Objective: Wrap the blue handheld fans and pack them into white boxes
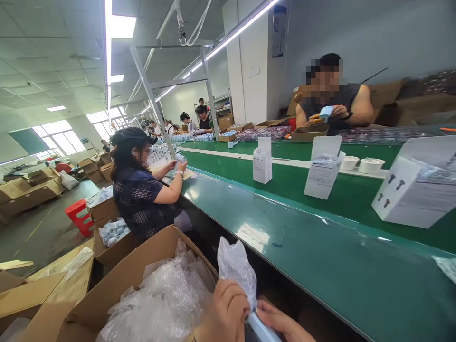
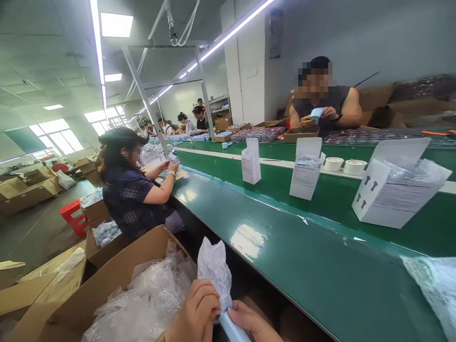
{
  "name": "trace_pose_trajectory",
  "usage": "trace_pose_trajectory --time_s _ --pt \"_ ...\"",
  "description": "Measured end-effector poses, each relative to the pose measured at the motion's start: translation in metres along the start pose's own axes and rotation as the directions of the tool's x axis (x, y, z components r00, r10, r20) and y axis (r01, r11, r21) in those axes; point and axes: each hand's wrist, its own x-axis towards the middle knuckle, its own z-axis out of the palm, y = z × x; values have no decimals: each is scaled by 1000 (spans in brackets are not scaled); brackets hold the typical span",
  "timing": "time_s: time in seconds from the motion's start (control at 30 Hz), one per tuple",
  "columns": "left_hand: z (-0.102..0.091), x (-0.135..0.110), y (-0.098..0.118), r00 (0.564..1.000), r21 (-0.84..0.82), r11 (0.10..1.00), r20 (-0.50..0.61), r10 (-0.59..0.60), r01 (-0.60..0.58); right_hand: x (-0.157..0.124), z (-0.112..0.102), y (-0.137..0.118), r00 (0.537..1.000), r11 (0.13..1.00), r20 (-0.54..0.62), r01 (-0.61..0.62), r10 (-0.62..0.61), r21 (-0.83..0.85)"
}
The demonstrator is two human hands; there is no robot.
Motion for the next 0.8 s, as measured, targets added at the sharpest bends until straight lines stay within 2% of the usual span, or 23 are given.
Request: trace_pose_trajectory --time_s 0.03,0.07,0.13,0.17,0.23,0.27,0.3,0.37,0.47,0.53,0.57,0.63,0.73,0.8 --pt "0 -2 1 997 59 998 -69 30 -26 -3 3 -3 998 999 -56 3 0 43" --pt "0 -5 1 991 94 996 -137 3 10 -6 6 -7 994 997 -109 8 0 80" --pt "-1 -8 -1 948 72 969 -236 -213 235 -16 10 -15 985 992 -171 26 -4 125" --pt "-2 -7 -4 896 31 923 -255 -365 384 -21 11 -19 988 991 -157 28 -8 127" --pt "-5 -4 -13 750 -43 779 -241 -616 625 -30 9 -23 999 992 -41 6 -1 128" --pt "-6 -1 -17 694 -65 720 -220 -685 690 -34 8 -23 999 992 43 -13 8 128" --pt "-6 1 -20 670 -79 691 -191 -718 718 -36 7 -22 992 991 125 -34 18 130" --pt "-6 6 -22 687 -99 697 -119 -716 710 -39 6 -21 969 990 245 -73 42 120" --pt "-7 9 -17 760 -178 744 40 -649 645 -38 6 -24 957 990 282 -95 62 103" --pt "-8 9 -14 775 -274 728 128 -619 628 -34 6 -31 951 988 303 -97 57 120" --pt "-9 9 -14 766 -330 697 165 -621 637 -32 6 -34 941 986 333 -103 54 129" --pt "-11 7 -16 718 -455 576 249 -650 679 -29 6 -40 913 985 405 -115 53 131" --pt "-16 4 -21 613 -595 294 449 -651 748 -26 7 -42 871 984 486 -140 71 107" --pt "-17 2 -22 558 -603 154 570 -603 782 -26 9 -40 845 981 527 -170 95 95"
